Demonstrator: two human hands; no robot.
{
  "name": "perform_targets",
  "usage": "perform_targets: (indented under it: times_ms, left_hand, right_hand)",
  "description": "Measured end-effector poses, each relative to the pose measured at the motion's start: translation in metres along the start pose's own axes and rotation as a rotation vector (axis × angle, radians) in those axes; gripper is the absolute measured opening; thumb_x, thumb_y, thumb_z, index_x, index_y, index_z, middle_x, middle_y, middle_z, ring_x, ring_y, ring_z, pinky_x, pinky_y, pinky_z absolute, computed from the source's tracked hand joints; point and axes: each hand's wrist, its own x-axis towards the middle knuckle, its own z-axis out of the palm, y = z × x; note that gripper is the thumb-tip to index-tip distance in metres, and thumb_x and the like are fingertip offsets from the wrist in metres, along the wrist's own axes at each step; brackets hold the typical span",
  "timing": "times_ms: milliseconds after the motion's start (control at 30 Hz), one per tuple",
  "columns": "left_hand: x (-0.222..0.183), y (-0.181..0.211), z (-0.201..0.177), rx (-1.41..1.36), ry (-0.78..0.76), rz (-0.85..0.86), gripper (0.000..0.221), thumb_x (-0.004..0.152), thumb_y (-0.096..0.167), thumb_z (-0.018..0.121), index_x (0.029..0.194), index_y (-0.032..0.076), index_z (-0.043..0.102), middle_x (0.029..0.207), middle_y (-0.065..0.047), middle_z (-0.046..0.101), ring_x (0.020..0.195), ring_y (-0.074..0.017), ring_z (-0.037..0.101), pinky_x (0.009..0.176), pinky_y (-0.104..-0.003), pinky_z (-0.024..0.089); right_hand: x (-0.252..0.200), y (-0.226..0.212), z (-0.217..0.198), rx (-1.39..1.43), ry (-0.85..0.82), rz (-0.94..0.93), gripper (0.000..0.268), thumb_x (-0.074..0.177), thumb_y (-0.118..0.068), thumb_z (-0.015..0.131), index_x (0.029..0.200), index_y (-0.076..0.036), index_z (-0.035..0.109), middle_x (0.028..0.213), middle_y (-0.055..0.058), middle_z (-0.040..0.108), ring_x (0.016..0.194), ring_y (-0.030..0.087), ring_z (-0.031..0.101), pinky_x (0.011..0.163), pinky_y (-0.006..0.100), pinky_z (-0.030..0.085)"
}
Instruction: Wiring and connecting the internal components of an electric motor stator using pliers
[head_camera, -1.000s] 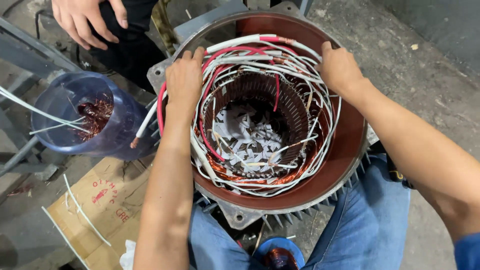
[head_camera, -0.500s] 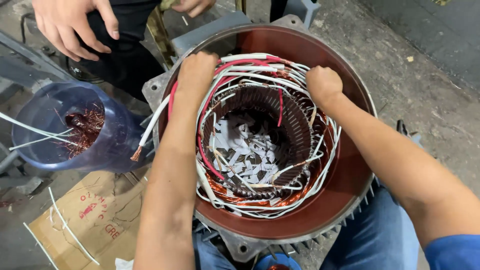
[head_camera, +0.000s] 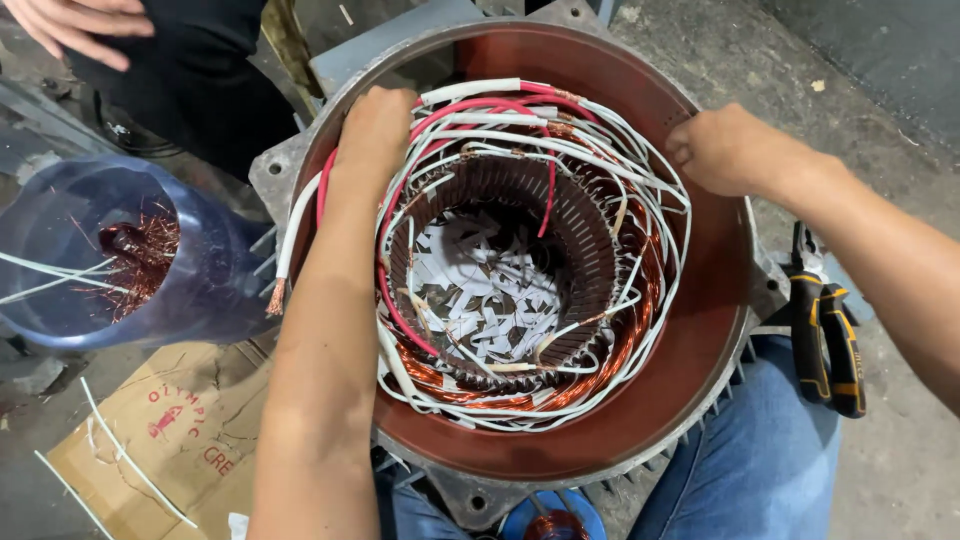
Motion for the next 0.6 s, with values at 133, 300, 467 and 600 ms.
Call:
perform_targets:
  times_ms: [133, 300, 467, 600]
  left_hand:
    - [-0.005, 0.007, -0.013, -0.042, 0.001, 0.001, 0.020, 0.084, -0.015, 0.053, 0.094, -0.003, 0.066, 0.091, -0.035, 0.071, 0.085, -0.0641, 0.066, 0.071, -0.068, 0.050]
    - [-0.009, 0.010, -0.027, -0.136, -0.044, -0.026, 0.010, 0.098, -0.008, 0.059, 0.095, -0.006, 0.068, 0.094, -0.039, 0.071, 0.086, -0.0634, 0.064, 0.072, -0.067, 0.047]
    - [-0.012, 0.002, -0.027, -0.176, -0.048, 0.025, 0.026, 0.101, -0.008, 0.061, 0.079, -0.003, 0.047, 0.083, -0.031, 0.061, 0.075, -0.0561, 0.054, 0.062, -0.062, 0.039]
    - [-0.012, 0.001, -0.028, -0.192, -0.030, 0.015, 0.010, 0.093, -0.007, 0.053, 0.086, -0.005, 0.058, 0.089, -0.036, 0.067, 0.080, -0.0616, 0.059, 0.066, -0.064, 0.043]
  right_hand:
    - [0.026, 0.005, 0.027, -0.059, -0.095, -0.023, 0.038, 0.093, 0.002, 0.039, 0.123, 0.001, 0.063, 0.127, 0.026, 0.065, 0.117, 0.045, 0.062, 0.102, 0.052, 0.049]
    - [-0.015, -0.004, 0.027, -0.019, -0.051, 0.048, 0.039, 0.096, 0.005, 0.038, 0.125, 0.006, 0.065, 0.113, 0.038, 0.074, 0.096, 0.057, 0.074, 0.075, 0.060, 0.058]
    - [-0.057, 0.003, 0.094, -0.467, -0.420, -0.153, 0.030, 0.098, -0.012, 0.058, 0.118, -0.006, 0.080, 0.117, 0.015, 0.082, 0.105, 0.033, 0.083, 0.089, 0.041, 0.068]
    - [-0.021, 0.053, 0.178, -0.684, -0.135, -0.497, 0.032, 0.096, -0.017, 0.050, 0.102, -0.022, 0.081, 0.113, 0.005, 0.078, 0.123, 0.024, 0.068, 0.121, 0.050, 0.046]
